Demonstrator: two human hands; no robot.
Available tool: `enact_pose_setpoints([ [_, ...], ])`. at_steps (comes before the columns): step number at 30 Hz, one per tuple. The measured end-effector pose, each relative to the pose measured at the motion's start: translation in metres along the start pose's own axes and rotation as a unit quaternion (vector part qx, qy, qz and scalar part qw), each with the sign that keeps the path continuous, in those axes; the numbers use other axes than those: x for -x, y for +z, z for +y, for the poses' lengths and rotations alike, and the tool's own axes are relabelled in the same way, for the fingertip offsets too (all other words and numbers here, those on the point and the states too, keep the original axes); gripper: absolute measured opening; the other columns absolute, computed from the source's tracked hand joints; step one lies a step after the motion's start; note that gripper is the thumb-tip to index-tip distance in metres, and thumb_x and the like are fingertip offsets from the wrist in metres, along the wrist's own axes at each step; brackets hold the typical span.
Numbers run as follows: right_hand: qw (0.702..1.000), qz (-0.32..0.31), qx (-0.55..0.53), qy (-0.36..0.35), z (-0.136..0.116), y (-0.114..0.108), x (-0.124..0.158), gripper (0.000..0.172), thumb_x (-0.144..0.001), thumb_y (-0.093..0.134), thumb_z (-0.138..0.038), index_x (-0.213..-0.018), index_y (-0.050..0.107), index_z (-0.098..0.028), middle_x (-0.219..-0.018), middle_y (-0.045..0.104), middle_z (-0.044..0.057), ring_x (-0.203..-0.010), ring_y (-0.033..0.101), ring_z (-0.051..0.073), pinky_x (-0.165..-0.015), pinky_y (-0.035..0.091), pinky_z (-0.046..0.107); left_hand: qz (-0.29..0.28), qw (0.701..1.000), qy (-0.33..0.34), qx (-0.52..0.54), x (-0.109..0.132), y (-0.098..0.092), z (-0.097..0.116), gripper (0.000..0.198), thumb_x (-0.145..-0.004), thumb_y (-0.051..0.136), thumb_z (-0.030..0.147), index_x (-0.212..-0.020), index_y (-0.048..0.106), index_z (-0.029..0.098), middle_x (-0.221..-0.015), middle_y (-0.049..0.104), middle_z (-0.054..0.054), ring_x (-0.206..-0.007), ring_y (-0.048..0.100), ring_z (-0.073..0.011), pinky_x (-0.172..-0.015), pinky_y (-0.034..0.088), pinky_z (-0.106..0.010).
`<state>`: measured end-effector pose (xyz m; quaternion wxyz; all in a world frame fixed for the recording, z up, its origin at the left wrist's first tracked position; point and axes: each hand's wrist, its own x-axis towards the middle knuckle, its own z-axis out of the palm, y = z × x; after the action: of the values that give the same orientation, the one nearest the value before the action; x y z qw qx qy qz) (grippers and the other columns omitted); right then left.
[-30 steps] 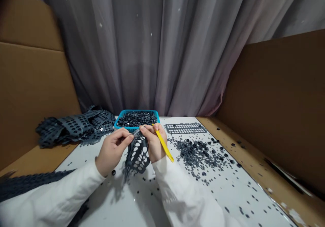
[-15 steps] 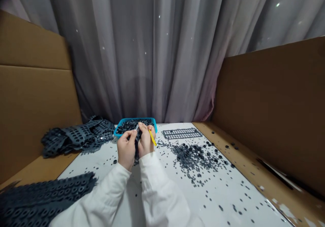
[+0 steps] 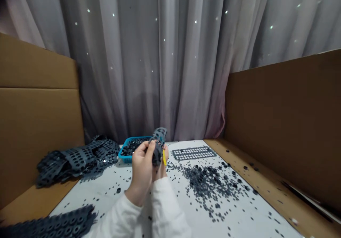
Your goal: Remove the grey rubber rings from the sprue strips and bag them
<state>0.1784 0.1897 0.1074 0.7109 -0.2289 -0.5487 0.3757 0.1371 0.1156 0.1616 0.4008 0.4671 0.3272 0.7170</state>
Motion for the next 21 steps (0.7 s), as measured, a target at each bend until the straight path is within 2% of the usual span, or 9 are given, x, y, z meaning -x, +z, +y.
enact_pose_setpoints([
  [3,0.993,0.094,-0.072,0.028,-0.004,-0.029,-0.014,0.027,-0.077,0.061,-0.041,-0.067,0.044,-0.022,-0.061,0.060,-0.005,-0.055,0.059,0.014,-0.054,0.052,0.028,-0.018,1.000,-0.006,-0.005,-0.013,-0.023,0.002,0.027,-0.074,0.061,0.042,-0.073,0.058,0.016,-0.068,0.057,0.000,-0.065,0.051,-0.0117,-0.062,0.041,-0.021],
  [6,0.980,0.146,-0.123,0.056,-0.012,-0.056,-0.023,0.041,-0.063,0.074,-0.029,-0.064,0.033,-0.023,-0.061,0.061,-0.006,-0.060,0.061,0.012,-0.062,0.053,0.025,-0.048,0.996,0.002,-0.075,-0.022,-0.044,0.004,0.026,-0.074,0.060,0.041,-0.069,0.059,0.016,-0.069,0.057,0.000,-0.068,0.050,-0.0121,-0.064,0.040,-0.021],
  [8,0.974,0.156,-0.142,0.077,-0.020,-0.066,-0.020,0.045,-0.058,0.078,-0.023,-0.065,0.033,-0.022,-0.064,0.062,-0.005,-0.067,0.063,0.012,-0.070,0.053,0.025,-0.098,0.988,0.016,-0.122,-0.026,-0.054,0.006,0.024,-0.075,0.059,0.039,-0.067,0.058,0.016,-0.068,0.055,0.001,-0.068,0.049,-0.0123,-0.064,0.039,-0.022],
  [11,0.962,0.141,-0.188,0.142,-0.034,-0.069,-0.009,0.041,-0.056,0.079,-0.017,-0.066,0.039,-0.021,-0.067,0.063,-0.003,-0.073,0.064,0.012,-0.077,0.053,0.025,-0.190,0.957,0.049,-0.215,-0.031,-0.064,0.005,0.020,-0.076,0.058,0.033,-0.066,0.057,0.016,-0.065,0.050,0.002,-0.063,0.045,-0.0111,-0.060,0.036,-0.022],
  [15,0.921,0.096,-0.273,0.263,-0.057,-0.062,0.006,0.033,-0.057,0.080,-0.015,-0.068,0.049,-0.020,-0.075,0.066,0.000,-0.074,0.065,0.013,-0.074,0.055,0.026,-0.248,0.912,0.058,-0.322,-0.047,-0.077,-0.006,0.011,-0.074,0.059,0.026,-0.069,0.060,0.016,-0.067,0.052,0.002,-0.062,0.046,-0.0116,-0.057,0.034,-0.022],
  [18,0.878,0.040,-0.312,0.361,-0.073,-0.059,0.014,0.025,-0.062,0.078,-0.020,-0.073,0.056,-0.018,-0.078,0.067,0.001,-0.065,0.064,0.011,-0.068,0.056,0.025,-0.297,0.887,-0.004,-0.354,-0.062,-0.083,-0.015,0.010,-0.072,0.058,0.026,-0.071,0.060,0.016,-0.066,0.054,0.001,-0.062,0.046,-0.0123,-0.057,0.034,-0.023],
  [21,0.840,-0.014,-0.354,0.412,-0.086,-0.056,0.019,0.019,-0.067,0.075,-0.021,-0.074,0.058,-0.016,-0.078,0.067,0.001,-0.063,0.063,0.007,-0.068,0.055,0.021,-0.374,0.846,-0.079,-0.373,-0.071,-0.086,-0.016,0.009,-0.066,0.062,0.024,-0.069,0.060,0.016,-0.064,0.051,0.003,-0.061,0.044,-0.0117,-0.057,0.033,-0.023],
])
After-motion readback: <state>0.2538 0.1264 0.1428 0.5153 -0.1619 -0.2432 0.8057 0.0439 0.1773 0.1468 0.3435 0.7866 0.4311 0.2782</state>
